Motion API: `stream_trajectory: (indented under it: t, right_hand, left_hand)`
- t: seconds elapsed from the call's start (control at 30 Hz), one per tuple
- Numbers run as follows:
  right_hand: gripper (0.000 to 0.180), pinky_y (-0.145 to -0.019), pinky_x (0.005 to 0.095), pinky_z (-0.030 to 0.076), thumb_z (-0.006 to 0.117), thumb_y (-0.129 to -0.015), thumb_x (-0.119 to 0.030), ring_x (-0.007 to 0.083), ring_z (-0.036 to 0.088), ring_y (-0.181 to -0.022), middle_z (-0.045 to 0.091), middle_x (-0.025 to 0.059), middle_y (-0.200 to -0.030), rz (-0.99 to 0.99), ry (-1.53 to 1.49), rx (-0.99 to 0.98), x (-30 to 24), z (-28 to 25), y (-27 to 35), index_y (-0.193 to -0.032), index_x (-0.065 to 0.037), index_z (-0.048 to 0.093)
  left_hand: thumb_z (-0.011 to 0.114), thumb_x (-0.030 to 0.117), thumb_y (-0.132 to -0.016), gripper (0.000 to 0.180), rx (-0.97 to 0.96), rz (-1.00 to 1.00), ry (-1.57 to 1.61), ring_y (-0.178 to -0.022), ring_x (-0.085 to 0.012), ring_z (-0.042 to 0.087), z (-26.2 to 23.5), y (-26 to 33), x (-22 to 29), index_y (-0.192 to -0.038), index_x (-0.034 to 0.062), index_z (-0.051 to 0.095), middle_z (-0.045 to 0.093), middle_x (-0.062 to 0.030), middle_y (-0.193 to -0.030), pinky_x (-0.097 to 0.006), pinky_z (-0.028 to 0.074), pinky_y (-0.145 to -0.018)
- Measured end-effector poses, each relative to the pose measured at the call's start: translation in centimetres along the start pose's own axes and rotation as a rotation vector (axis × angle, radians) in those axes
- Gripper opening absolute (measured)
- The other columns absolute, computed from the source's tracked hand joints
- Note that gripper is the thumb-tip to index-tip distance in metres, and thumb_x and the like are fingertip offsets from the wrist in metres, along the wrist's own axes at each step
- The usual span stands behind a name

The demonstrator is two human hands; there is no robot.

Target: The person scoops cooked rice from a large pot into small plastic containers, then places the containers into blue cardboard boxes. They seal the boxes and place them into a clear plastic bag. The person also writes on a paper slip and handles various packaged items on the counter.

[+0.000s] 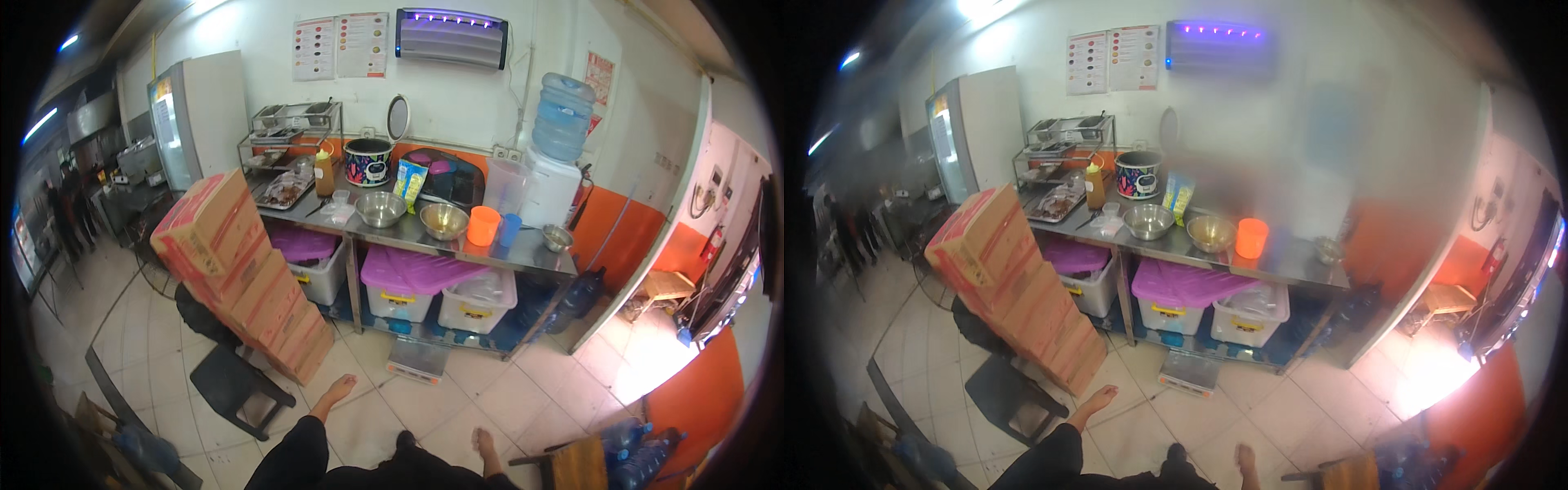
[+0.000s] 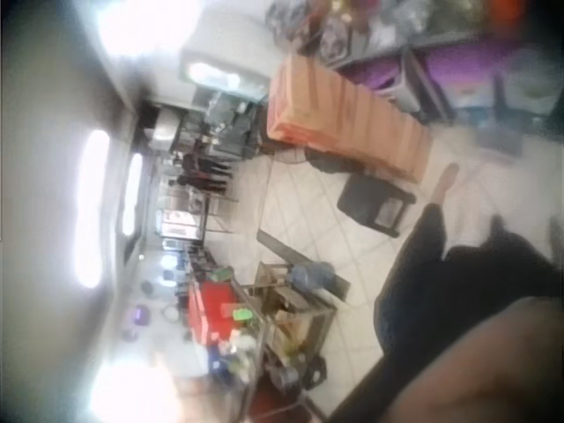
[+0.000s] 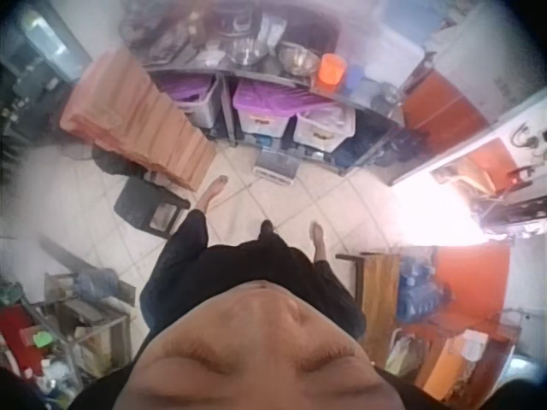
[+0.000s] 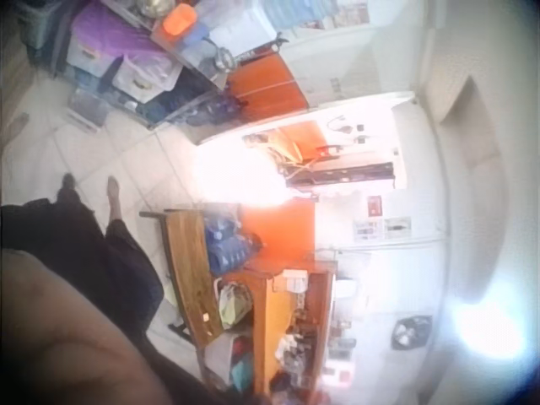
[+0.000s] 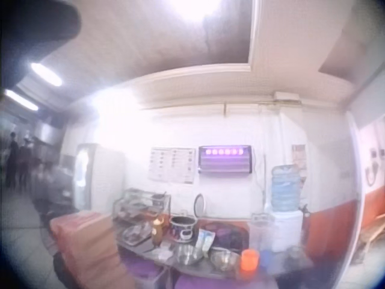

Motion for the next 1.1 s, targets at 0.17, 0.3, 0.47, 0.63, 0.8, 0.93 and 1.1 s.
stream_trajectory:
  t: [0.17,0.3,0.47,0.63,0.8,0.93,1.1]
  right_hand:
    - [0.039,-0.056,0.0267,0.042,0.040,-0.087,-0.042,0.0128,0.051,-0.071,0.055,0.0025,-0.086,-0.304,-0.486,-0.142,-29.0,7.9,-15.4,-0.101,-0.007,0.052]
    - [0.045,-0.069,0.0366,0.042,0.042,-0.085,-0.047,0.0190,0.050,-0.083,0.052,0.0051,-0.096,-0.295,-0.752,-0.171,-46.4,12.2,-25.3,-0.113,-0.013,0.042]
    - [0.050,-0.072,0.0394,0.042,0.048,-0.081,-0.048,0.0224,0.049,-0.090,0.049,0.0064,-0.101,-0.215,-0.811,0.101,-58.2,19.0,-32.5,-0.117,-0.015,0.037]
    - [0.032,-0.074,0.0385,0.045,0.051,-0.082,-0.031,0.0217,0.048,-0.084,0.048,0.0058,-0.096,-0.385,-1.000,0.339,-60.4,21.1,-34.6,-0.105,-0.012,0.040]
    - [0.021,-0.073,0.0354,0.047,0.050,-0.084,-0.022,0.0205,0.052,-0.088,0.050,0.0049,-0.096,-0.443,-0.937,0.395,-60.5,21.1,-31.0,-0.100,-0.011,0.044]
    - [0.022,-0.071,0.0319,0.046,0.052,-0.082,-0.024,0.0179,0.053,-0.086,0.050,0.0037,-0.095,-0.482,-0.782,0.317,-63.7,21.5,-26.6,-0.099,-0.012,0.044]
    - [0.011,-0.065,0.0309,0.047,0.052,-0.082,-0.021,0.0152,0.054,-0.074,0.052,0.0018,-0.080,-0.432,-0.533,0.288,-71.2,26.1,-25.6,-0.083,-0.011,0.048]
  left_hand:
    - [0.045,0.031,-0.086,0.039,-0.095,0.027,-0.178,-0.103,-0.0213,0.049,-5.5,-11.4,4.6,-0.111,0.0008,0.049,0.054,-0.0131,-0.108,-0.029,0.036,-0.089]
    - [0.043,0.033,-0.087,0.041,-0.200,0.102,0.006,-0.101,-0.0201,0.049,-10.9,-16.6,7.5,-0.111,0.0002,0.049,0.054,-0.0118,-0.106,-0.029,0.036,-0.088]
    - [0.045,0.035,-0.087,0.043,-0.212,0.135,-0.110,-0.098,-0.0174,0.050,-22.2,-24.8,2.7,-0.110,-0.0006,0.049,0.055,-0.0102,-0.104,-0.029,0.037,-0.087]
    - [0.049,0.033,-0.087,0.040,-0.092,0.136,0.109,-0.097,-0.0158,0.050,-29.9,-36.1,8.1,-0.112,0.0018,0.050,0.055,-0.0092,-0.102,-0.028,0.038,-0.085]
    - [0.047,0.030,-0.088,0.038,-0.133,0.338,0.263,-0.096,-0.0159,0.050,-32.5,-44.8,15.9,-0.118,0.0066,0.045,0.054,-0.0088,-0.103,-0.027,0.039,-0.084]
    - [0.044,0.031,-0.089,0.042,-0.095,0.280,0.386,-0.098,-0.0165,0.049,-33.2,-51.0,19.2,-0.123,0.0063,0.040,0.052,-0.0095,-0.107,-0.028,0.037,-0.086]
    - [0.029,0.041,-0.092,0.052,-0.140,0.136,0.510,-0.111,-0.0198,0.043,-33.5,-53.6,24.7,-0.130,0.0056,0.028,0.040,-0.0100,-0.125,-0.032,0.032,-0.095]
Point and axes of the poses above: each hand's wrist, its own y-axis away from the middle knuckle, its own z-axis out of the palm, x = y × z, the point moved 2 cm from there along -y, towards the middle knuckle
